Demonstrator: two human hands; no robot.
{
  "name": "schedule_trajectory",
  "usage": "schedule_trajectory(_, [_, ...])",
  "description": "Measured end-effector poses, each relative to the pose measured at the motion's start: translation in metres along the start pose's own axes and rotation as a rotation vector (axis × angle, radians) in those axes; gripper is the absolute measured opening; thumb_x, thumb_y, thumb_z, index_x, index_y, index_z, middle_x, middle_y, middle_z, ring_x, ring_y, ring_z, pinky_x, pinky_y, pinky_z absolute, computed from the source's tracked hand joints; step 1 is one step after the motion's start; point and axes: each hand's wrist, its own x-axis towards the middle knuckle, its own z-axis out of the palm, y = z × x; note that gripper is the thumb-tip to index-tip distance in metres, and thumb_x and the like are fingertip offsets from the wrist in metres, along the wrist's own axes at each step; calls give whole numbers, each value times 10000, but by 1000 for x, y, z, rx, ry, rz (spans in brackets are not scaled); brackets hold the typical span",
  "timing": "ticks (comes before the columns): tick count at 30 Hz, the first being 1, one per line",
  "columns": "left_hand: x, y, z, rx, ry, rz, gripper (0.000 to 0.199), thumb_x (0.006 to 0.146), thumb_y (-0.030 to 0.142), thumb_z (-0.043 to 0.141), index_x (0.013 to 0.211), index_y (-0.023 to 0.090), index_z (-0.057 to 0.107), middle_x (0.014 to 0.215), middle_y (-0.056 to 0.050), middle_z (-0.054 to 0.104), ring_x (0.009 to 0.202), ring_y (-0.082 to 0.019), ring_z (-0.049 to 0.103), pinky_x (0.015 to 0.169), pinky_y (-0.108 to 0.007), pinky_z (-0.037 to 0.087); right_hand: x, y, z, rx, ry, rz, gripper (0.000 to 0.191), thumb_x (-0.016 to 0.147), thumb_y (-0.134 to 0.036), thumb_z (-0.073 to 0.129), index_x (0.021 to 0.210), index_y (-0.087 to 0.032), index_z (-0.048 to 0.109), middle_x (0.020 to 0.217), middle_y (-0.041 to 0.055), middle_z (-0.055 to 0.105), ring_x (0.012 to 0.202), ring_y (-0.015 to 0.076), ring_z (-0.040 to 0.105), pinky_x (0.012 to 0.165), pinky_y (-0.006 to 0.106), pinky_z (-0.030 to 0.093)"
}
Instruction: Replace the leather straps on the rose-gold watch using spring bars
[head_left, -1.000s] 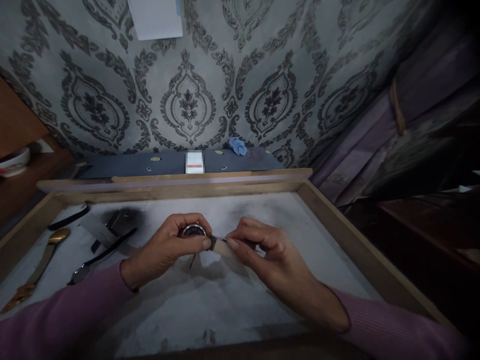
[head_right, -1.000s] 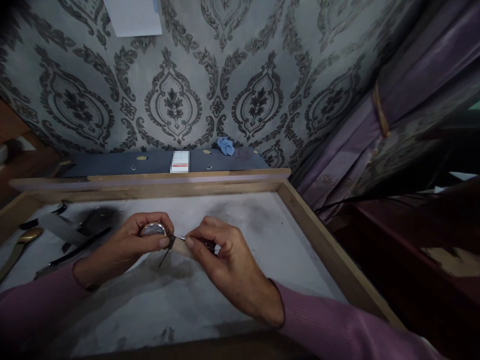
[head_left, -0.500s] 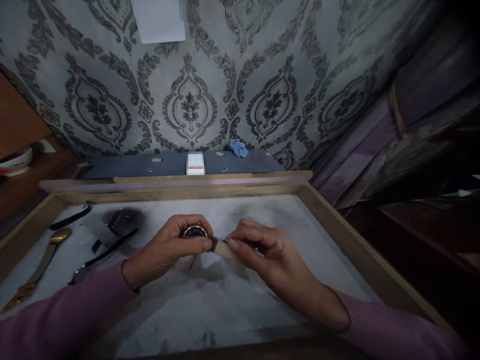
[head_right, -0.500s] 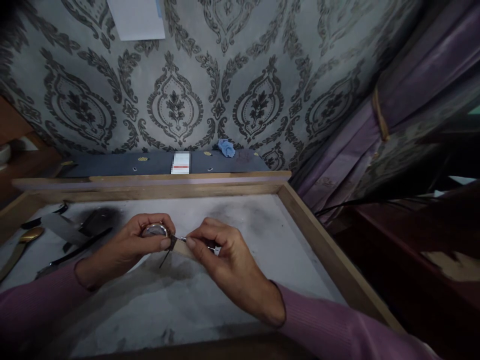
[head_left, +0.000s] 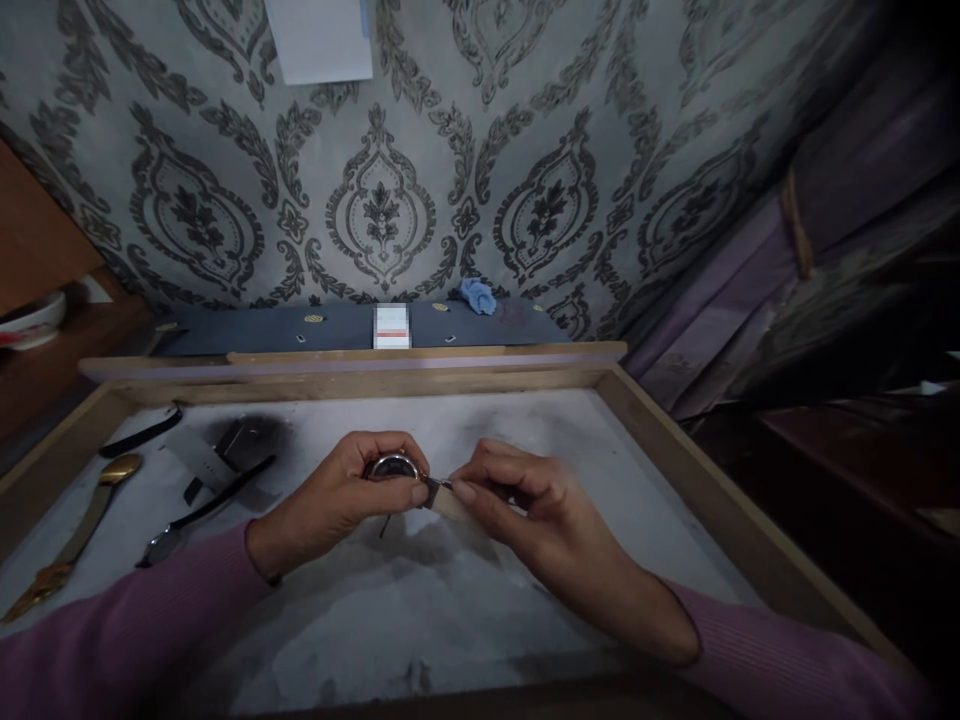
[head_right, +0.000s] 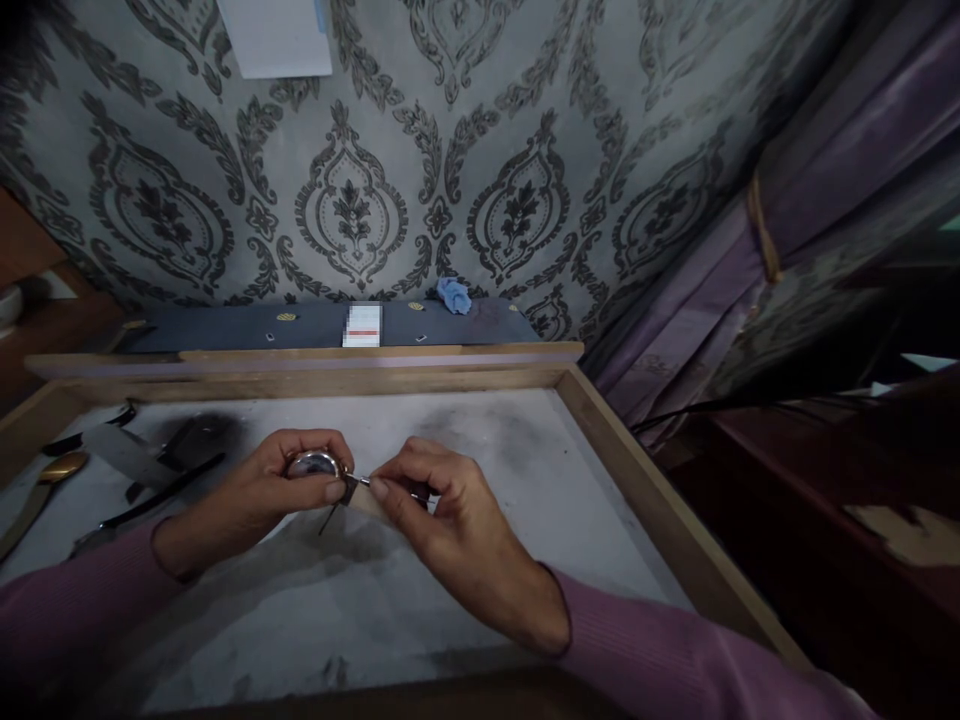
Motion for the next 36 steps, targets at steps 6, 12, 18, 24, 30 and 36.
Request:
schedule_trajectory(6, [-1, 2, -2, -28, 13, 9, 149, 753, 283, 682, 751, 152, 610, 616, 48, 489, 580, -86, 367, 536, -220, 250, 0, 0, -1, 5, 23, 10, 239, 877, -226, 536, 678, -166, 653, 620, -10, 483, 578, 106, 434, 550, 246, 368])
schedule_trajectory(12, [1, 1, -2, -33, 11, 13, 154, 752, 279, 691, 754, 148, 610, 620, 47, 492, 583, -83, 372, 536, -219, 248, 0, 1, -1, 18, 16, 14, 240, 879, -217, 543, 670, -160, 647, 625, -10, 479, 587, 103, 434, 542, 239, 347])
schedule_trajectory(18, [1, 0, -3, -33, 8, 16, 141, 764, 271, 683, 762, 150, 610, 620, 48, 498, 579, -80, 376, 537, -217, 252, 1, 2, -1, 18, 8, 23, 243, 876, -217, 549, 657, -159, 639, 619, -14, 469, 584, 101, 425, 543, 235, 348])
schedule_trajectory(24, [0, 2, -1, -15, 13, 4, 146, 755, 276, 683, 754, 151, 608, 625, 45, 493, 590, -88, 379, 548, -223, 254, 0, 1, -1, 15, 7, 14, 244, 872, -218, 545, 655, -161, 641, 618, -10, 482, 583, 106, 438, 545, 240, 361])
schedule_trajectory(30, [1, 3, 0, -15, 20, -9, 155, 744, 289, 681, 746, 155, 604, 615, 46, 485, 579, -92, 367, 540, -224, 250, 1, -1, -2, -12, 2, 16, 242, 875, -222, 539, 668, -167, 653, 616, -6, 481, 578, 110, 439, 541, 242, 371])
schedule_trajectory(36, [0, 3, 0, 0, 18, -1, 141, 746, 277, 674, 736, 156, 601, 614, 47, 489, 578, -91, 371, 542, -222, 257, 1, -2, -1, -20, 7, 11, 242, 871, -205, 541, 656, -162, 644, 618, -4, 490, 579, 108, 440, 553, 241, 377])
